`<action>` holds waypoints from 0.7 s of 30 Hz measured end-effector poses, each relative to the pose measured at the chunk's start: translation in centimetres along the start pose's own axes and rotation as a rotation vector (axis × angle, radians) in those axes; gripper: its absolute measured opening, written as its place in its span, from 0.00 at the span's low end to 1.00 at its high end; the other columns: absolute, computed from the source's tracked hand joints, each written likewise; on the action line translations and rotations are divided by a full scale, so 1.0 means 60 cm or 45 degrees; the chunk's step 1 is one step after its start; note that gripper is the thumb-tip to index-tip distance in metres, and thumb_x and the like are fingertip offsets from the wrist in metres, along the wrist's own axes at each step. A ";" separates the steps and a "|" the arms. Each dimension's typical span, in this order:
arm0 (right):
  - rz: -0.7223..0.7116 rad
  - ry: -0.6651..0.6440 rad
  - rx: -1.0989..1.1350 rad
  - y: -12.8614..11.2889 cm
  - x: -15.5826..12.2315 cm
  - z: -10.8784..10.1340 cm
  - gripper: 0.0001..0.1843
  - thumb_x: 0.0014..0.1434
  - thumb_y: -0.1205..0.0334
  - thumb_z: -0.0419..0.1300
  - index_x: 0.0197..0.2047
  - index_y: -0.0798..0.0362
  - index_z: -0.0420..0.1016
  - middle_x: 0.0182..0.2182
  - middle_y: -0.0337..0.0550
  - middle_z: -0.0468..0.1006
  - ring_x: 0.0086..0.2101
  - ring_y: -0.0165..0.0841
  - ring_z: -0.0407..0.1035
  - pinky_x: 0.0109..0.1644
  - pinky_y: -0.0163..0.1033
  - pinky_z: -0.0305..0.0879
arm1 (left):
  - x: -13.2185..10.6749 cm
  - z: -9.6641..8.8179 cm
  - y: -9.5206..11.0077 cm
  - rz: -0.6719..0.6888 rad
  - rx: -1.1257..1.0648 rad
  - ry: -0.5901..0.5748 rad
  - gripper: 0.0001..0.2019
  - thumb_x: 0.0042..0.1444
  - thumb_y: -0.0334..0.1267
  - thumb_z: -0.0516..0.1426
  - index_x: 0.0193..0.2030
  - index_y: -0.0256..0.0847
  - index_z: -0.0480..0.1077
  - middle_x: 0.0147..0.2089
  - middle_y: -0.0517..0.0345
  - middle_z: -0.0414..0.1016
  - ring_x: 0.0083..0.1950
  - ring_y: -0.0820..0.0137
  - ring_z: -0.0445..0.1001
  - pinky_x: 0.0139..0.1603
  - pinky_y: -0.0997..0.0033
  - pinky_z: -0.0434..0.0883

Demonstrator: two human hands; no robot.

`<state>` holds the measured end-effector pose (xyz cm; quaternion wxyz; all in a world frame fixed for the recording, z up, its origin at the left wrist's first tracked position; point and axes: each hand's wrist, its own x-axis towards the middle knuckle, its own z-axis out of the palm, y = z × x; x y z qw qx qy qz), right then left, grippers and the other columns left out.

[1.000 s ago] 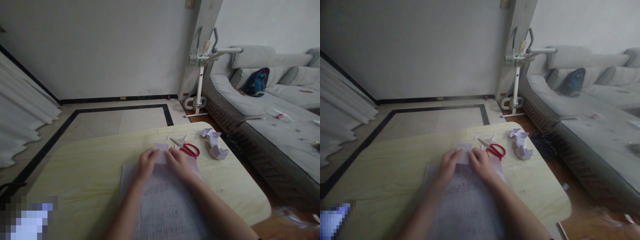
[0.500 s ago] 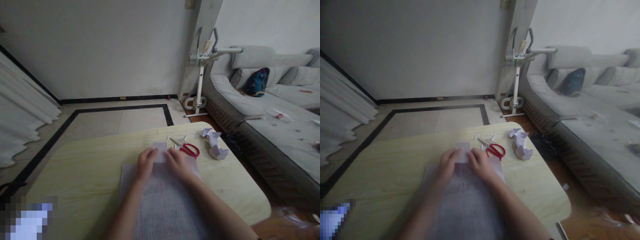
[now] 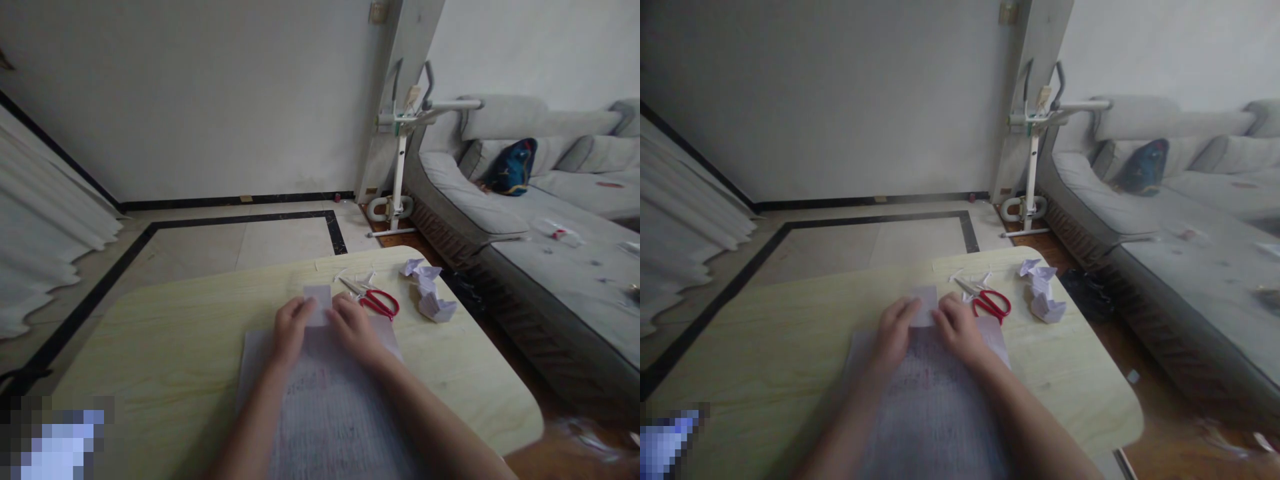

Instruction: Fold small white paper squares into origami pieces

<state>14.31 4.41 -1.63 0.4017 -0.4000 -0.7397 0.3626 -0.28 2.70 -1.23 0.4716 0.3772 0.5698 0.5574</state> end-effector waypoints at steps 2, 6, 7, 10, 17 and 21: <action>-0.013 0.005 0.013 0.001 0.000 0.000 0.13 0.64 0.62 0.50 0.27 0.52 0.61 0.31 0.42 0.66 0.35 0.34 0.63 0.40 0.38 0.61 | 0.000 -0.001 -0.001 0.012 -0.008 -0.030 0.14 0.48 0.45 0.61 0.22 0.38 0.66 0.21 0.65 0.63 0.25 0.74 0.62 0.26 0.77 0.60; -0.001 0.030 0.022 0.002 -0.001 0.001 0.11 0.65 0.62 0.49 0.29 0.51 0.63 0.34 0.44 0.67 0.37 0.35 0.63 0.43 0.39 0.61 | 0.000 -0.003 -0.006 0.047 -0.040 -0.158 0.13 0.50 0.46 0.60 0.31 0.36 0.71 0.27 0.61 0.71 0.30 0.71 0.68 0.32 0.75 0.65; 0.005 0.039 0.023 0.002 -0.001 0.002 0.11 0.65 0.62 0.49 0.30 0.51 0.63 0.34 0.44 0.67 0.37 0.35 0.63 0.43 0.39 0.61 | 0.000 -0.003 -0.007 0.052 -0.041 -0.185 0.13 0.50 0.46 0.60 0.32 0.36 0.72 0.28 0.60 0.72 0.31 0.70 0.68 0.34 0.74 0.65; 0.005 0.059 0.022 0.004 -0.001 0.003 0.11 0.65 0.62 0.48 0.30 0.51 0.62 0.34 0.43 0.67 0.36 0.35 0.63 0.42 0.39 0.61 | -0.001 -0.002 -0.007 0.053 0.012 -0.181 0.13 0.50 0.47 0.60 0.28 0.37 0.71 0.26 0.61 0.71 0.31 0.70 0.68 0.33 0.75 0.65; -0.018 0.025 -0.026 0.011 0.001 0.006 0.15 0.65 0.61 0.49 0.26 0.51 0.57 0.27 0.38 0.63 0.31 0.32 0.60 0.36 0.37 0.57 | 0.000 -0.001 -0.004 0.049 0.148 -0.079 0.14 0.50 0.46 0.59 0.22 0.38 0.65 0.21 0.66 0.62 0.26 0.74 0.62 0.27 0.77 0.60; -0.034 0.009 0.005 0.010 0.001 0.005 0.13 0.64 0.62 0.51 0.27 0.52 0.59 0.28 0.38 0.64 0.31 0.32 0.61 0.35 0.36 0.57 | 0.003 -0.002 -0.010 0.025 0.088 -0.064 0.14 0.50 0.46 0.59 0.24 0.38 0.65 0.23 0.65 0.63 0.27 0.73 0.63 0.27 0.77 0.60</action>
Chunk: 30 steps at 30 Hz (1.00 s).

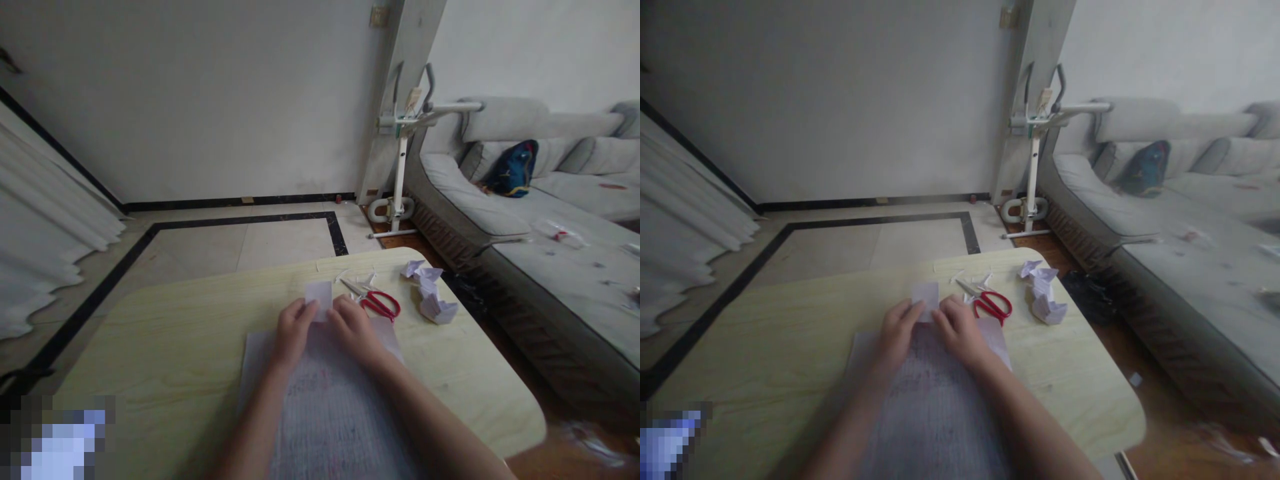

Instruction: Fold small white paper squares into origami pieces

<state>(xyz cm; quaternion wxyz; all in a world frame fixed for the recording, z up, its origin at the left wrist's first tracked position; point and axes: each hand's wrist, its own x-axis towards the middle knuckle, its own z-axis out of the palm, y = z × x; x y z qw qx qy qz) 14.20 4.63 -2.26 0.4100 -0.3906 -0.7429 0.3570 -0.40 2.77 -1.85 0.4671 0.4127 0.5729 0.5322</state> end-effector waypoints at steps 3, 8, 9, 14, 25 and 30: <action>0.001 -0.013 -0.002 -0.001 0.000 -0.001 0.11 0.64 0.63 0.51 0.28 0.52 0.60 0.29 0.39 0.65 0.32 0.32 0.62 0.37 0.37 0.58 | 0.000 0.001 0.000 0.001 -0.023 0.021 0.14 0.50 0.46 0.59 0.24 0.38 0.65 0.23 0.65 0.64 0.27 0.73 0.64 0.27 0.77 0.61; 0.009 0.006 -0.049 0.001 -0.001 0.001 0.11 0.65 0.63 0.49 0.29 0.51 0.59 0.29 0.40 0.65 0.32 0.33 0.62 0.37 0.38 0.59 | -0.003 0.003 0.009 -0.009 -0.038 -0.002 0.13 0.50 0.45 0.59 0.25 0.37 0.67 0.23 0.64 0.65 0.27 0.73 0.64 0.27 0.77 0.63; 0.013 0.016 -0.053 0.001 -0.001 0.002 0.11 0.65 0.63 0.49 0.28 0.51 0.58 0.29 0.40 0.65 0.32 0.34 0.61 0.37 0.38 0.59 | -0.004 0.003 0.011 -0.005 -0.051 0.001 0.13 0.50 0.45 0.59 0.24 0.38 0.66 0.23 0.65 0.65 0.26 0.73 0.64 0.27 0.77 0.63; 0.042 0.084 -0.012 -0.003 0.001 -0.002 0.12 0.65 0.61 0.47 0.28 0.50 0.59 0.29 0.40 0.64 0.32 0.35 0.61 0.38 0.40 0.59 | -0.006 0.004 0.012 0.007 -0.080 -0.082 0.12 0.49 0.45 0.60 0.25 0.37 0.68 0.24 0.63 0.68 0.27 0.72 0.67 0.28 0.77 0.65; 0.051 0.042 0.133 -0.013 0.001 -0.007 0.12 0.61 0.62 0.53 0.26 0.52 0.58 0.28 0.39 0.64 0.31 0.32 0.59 0.36 0.38 0.57 | -0.007 0.001 0.011 0.036 -0.015 -0.082 0.12 0.51 0.43 0.59 0.24 0.38 0.65 0.22 0.66 0.63 0.26 0.74 0.63 0.28 0.78 0.62; 0.118 0.043 0.217 -0.013 0.000 -0.009 0.13 0.61 0.60 0.53 0.26 0.52 0.58 0.27 0.37 0.63 0.30 0.31 0.59 0.35 0.37 0.57 | -0.007 -0.001 0.009 0.018 -0.007 -0.147 0.12 0.52 0.45 0.59 0.28 0.37 0.69 0.26 0.62 0.68 0.29 0.72 0.66 0.30 0.76 0.64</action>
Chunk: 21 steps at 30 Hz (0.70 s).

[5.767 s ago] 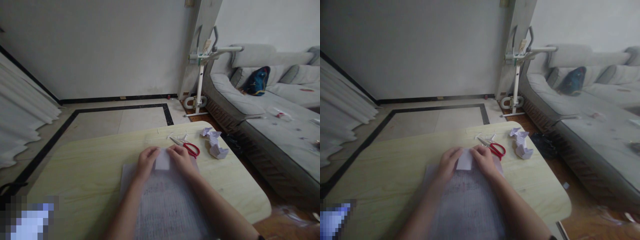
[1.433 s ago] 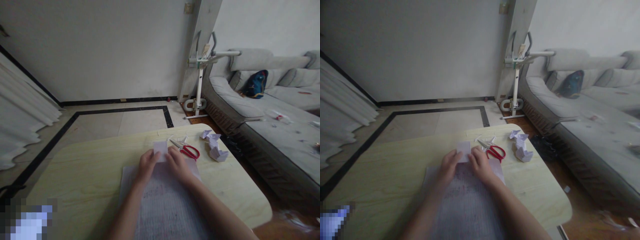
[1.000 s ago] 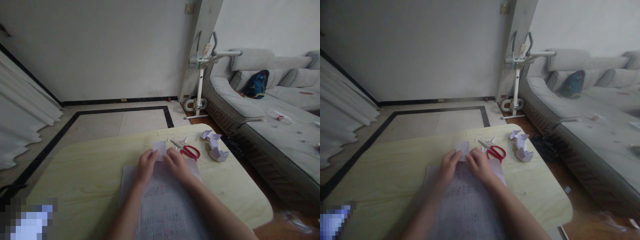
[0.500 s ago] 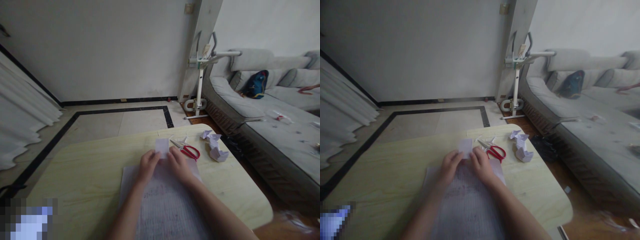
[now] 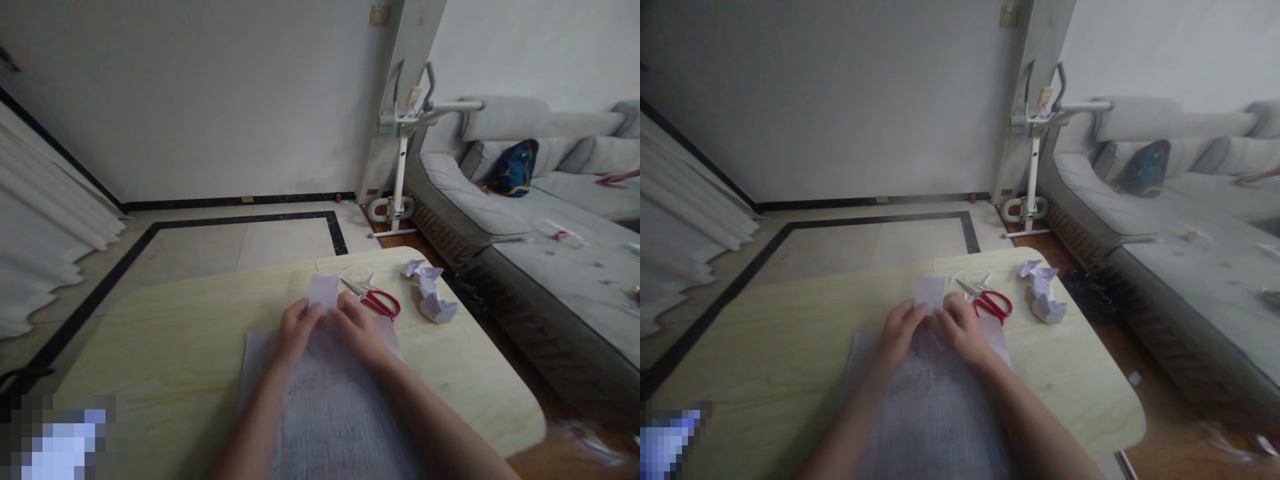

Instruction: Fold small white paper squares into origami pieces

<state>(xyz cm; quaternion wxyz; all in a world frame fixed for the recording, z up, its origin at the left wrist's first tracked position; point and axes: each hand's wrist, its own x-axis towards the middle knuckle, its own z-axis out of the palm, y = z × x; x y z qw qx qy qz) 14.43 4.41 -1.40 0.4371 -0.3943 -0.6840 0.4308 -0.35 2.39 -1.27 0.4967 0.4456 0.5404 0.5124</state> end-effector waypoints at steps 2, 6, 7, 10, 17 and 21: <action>0.039 -0.013 0.047 0.000 -0.001 0.000 0.13 0.61 0.58 0.54 0.26 0.51 0.58 0.27 0.37 0.63 0.30 0.31 0.59 0.35 0.36 0.57 | 0.000 0.000 0.001 0.023 0.015 -0.003 0.12 0.52 0.44 0.59 0.28 0.37 0.69 0.26 0.62 0.69 0.30 0.71 0.67 0.31 0.76 0.65; 0.151 0.003 0.183 -0.003 -0.001 0.000 0.13 0.60 0.56 0.54 0.27 0.51 0.59 0.26 0.36 0.63 0.29 0.31 0.59 0.33 0.35 0.57 | 0.000 -0.001 -0.001 0.005 -0.001 -0.037 0.12 0.51 0.45 0.59 0.29 0.36 0.71 0.25 0.61 0.70 0.29 0.71 0.68 0.29 0.76 0.65; 0.162 0.007 0.195 -0.004 -0.001 0.000 0.12 0.60 0.56 0.54 0.27 0.51 0.59 0.26 0.37 0.63 0.29 0.31 0.59 0.32 0.35 0.58 | 0.000 -0.001 -0.003 -0.003 -0.009 -0.042 0.12 0.51 0.45 0.59 0.29 0.36 0.71 0.25 0.61 0.70 0.28 0.71 0.68 0.29 0.76 0.64; 0.169 0.011 0.206 -0.007 0.000 -0.003 0.12 0.59 0.57 0.55 0.26 0.51 0.59 0.26 0.37 0.63 0.29 0.32 0.60 0.32 0.36 0.59 | 0.000 -0.003 -0.008 0.002 -0.039 -0.044 0.13 0.51 0.46 0.60 0.28 0.36 0.71 0.25 0.61 0.71 0.28 0.72 0.68 0.29 0.76 0.64; 0.219 -0.030 0.253 0.003 -0.001 -0.008 0.12 0.60 0.56 0.54 0.27 0.50 0.62 0.28 0.39 0.70 0.31 0.34 0.66 0.34 0.38 0.65 | -0.006 -0.001 0.000 -0.076 -0.213 -0.117 0.12 0.49 0.44 0.61 0.32 0.36 0.72 0.24 0.61 0.72 0.25 0.73 0.68 0.27 0.76 0.65; 0.258 -0.035 0.282 0.011 -0.002 -0.007 0.09 0.59 0.58 0.55 0.28 0.49 0.64 0.27 0.39 0.71 0.30 0.35 0.67 0.33 0.39 0.65 | -0.007 0.000 0.001 -0.127 -0.286 -0.182 0.11 0.50 0.43 0.61 0.34 0.35 0.73 0.25 0.61 0.72 0.25 0.74 0.69 0.26 0.76 0.65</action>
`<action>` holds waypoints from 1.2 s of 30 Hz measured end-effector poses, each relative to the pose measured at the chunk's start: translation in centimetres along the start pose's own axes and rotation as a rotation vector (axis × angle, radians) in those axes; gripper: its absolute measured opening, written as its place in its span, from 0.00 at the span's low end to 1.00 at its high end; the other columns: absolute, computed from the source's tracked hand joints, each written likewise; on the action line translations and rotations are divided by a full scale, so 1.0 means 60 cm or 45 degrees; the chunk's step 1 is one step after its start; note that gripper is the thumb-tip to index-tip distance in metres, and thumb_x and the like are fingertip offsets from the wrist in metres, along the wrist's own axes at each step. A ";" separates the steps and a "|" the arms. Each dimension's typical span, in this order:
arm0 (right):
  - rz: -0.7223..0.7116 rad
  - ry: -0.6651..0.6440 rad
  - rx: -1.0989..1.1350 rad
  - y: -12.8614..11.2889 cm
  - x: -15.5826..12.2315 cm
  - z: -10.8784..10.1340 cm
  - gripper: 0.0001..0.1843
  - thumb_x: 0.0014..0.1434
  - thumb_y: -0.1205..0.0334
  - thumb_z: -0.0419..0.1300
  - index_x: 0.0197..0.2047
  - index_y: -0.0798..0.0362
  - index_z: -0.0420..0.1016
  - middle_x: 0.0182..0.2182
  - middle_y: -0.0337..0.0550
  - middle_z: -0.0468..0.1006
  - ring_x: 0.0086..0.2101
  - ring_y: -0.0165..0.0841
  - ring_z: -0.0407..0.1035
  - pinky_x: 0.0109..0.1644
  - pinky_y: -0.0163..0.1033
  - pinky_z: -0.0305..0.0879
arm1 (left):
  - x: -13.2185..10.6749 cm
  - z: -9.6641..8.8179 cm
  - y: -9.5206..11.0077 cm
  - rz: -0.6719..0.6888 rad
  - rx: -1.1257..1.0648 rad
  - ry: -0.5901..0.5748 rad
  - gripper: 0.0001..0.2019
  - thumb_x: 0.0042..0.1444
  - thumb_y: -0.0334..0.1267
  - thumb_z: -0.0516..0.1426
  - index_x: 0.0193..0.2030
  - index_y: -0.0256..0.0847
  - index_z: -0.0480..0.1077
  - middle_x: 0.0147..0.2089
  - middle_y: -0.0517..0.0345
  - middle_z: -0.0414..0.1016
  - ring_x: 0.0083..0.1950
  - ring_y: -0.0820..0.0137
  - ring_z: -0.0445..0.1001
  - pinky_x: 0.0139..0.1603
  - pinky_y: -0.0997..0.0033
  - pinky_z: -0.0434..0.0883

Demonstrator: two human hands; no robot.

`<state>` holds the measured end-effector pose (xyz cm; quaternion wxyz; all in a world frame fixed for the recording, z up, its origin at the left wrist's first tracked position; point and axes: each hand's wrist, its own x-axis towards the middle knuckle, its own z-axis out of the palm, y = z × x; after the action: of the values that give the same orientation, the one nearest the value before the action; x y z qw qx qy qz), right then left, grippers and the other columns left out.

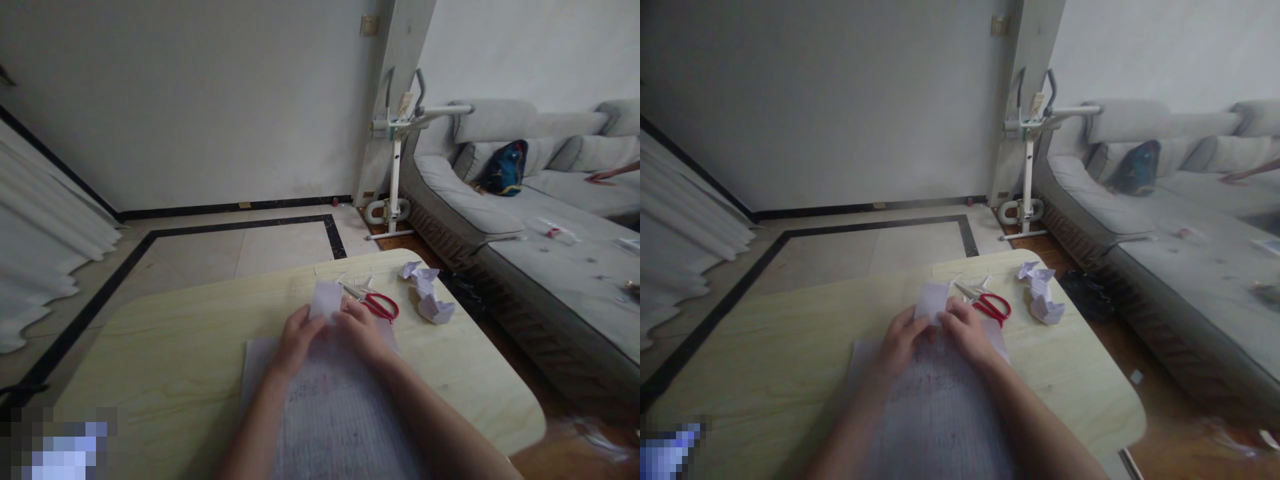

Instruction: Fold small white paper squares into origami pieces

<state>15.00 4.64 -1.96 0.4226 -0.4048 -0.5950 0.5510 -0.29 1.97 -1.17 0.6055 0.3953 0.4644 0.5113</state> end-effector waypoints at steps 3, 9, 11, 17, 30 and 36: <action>0.029 0.000 0.082 -0.004 -0.001 0.002 0.09 0.56 0.59 0.56 0.26 0.49 0.64 0.25 0.38 0.71 0.28 0.35 0.67 0.31 0.38 0.64 | 0.000 -0.001 -0.003 -0.002 -0.037 -0.041 0.12 0.50 0.42 0.61 0.37 0.35 0.74 0.29 0.59 0.74 0.27 0.73 0.70 0.28 0.75 0.67; 0.089 -0.071 0.290 -0.014 -0.005 0.011 0.11 0.55 0.57 0.57 0.25 0.49 0.62 0.22 0.36 0.70 0.23 0.33 0.66 0.27 0.37 0.62 | -0.003 -0.003 -0.004 -0.072 0.005 -0.006 0.16 0.50 0.44 0.61 0.42 0.35 0.75 0.32 0.56 0.77 0.29 0.70 0.73 0.29 0.73 0.68; 0.109 -0.050 0.284 -0.011 -0.004 0.013 0.11 0.56 0.55 0.57 0.25 0.49 0.62 0.22 0.36 0.70 0.23 0.33 0.66 0.27 0.38 0.63 | -0.005 -0.004 -0.003 -0.086 0.030 0.002 0.17 0.51 0.44 0.61 0.44 0.36 0.75 0.33 0.55 0.78 0.30 0.69 0.74 0.29 0.73 0.69; 0.141 -0.098 0.322 -0.005 -0.004 0.014 0.11 0.57 0.55 0.55 0.26 0.48 0.64 0.21 0.36 0.73 0.21 0.34 0.68 0.26 0.38 0.64 | -0.007 -0.002 -0.006 -0.093 -0.013 0.003 0.17 0.51 0.42 0.60 0.45 0.37 0.74 0.33 0.55 0.78 0.26 0.71 0.73 0.25 0.74 0.69; 0.123 -0.047 0.272 0.001 0.000 0.015 0.11 0.59 0.54 0.54 0.28 0.49 0.68 0.22 0.37 0.73 0.21 0.33 0.67 0.25 0.38 0.64 | -0.008 0.002 -0.002 -0.146 -0.025 0.000 0.14 0.49 0.43 0.61 0.39 0.36 0.74 0.27 0.58 0.75 0.23 0.72 0.71 0.24 0.74 0.69; 0.083 0.038 0.098 0.022 0.002 0.007 0.11 0.60 0.56 0.54 0.28 0.50 0.70 0.22 0.38 0.73 0.23 0.32 0.67 0.25 0.36 0.64 | -0.009 0.001 -0.003 -0.154 0.010 0.029 0.15 0.48 0.44 0.61 0.39 0.35 0.75 0.33 0.53 0.78 0.25 0.70 0.73 0.24 0.74 0.69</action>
<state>14.56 4.73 -3.30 0.4284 -0.4157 -0.5535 0.5808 -0.19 1.41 -1.24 0.6285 0.3632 0.4961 0.4764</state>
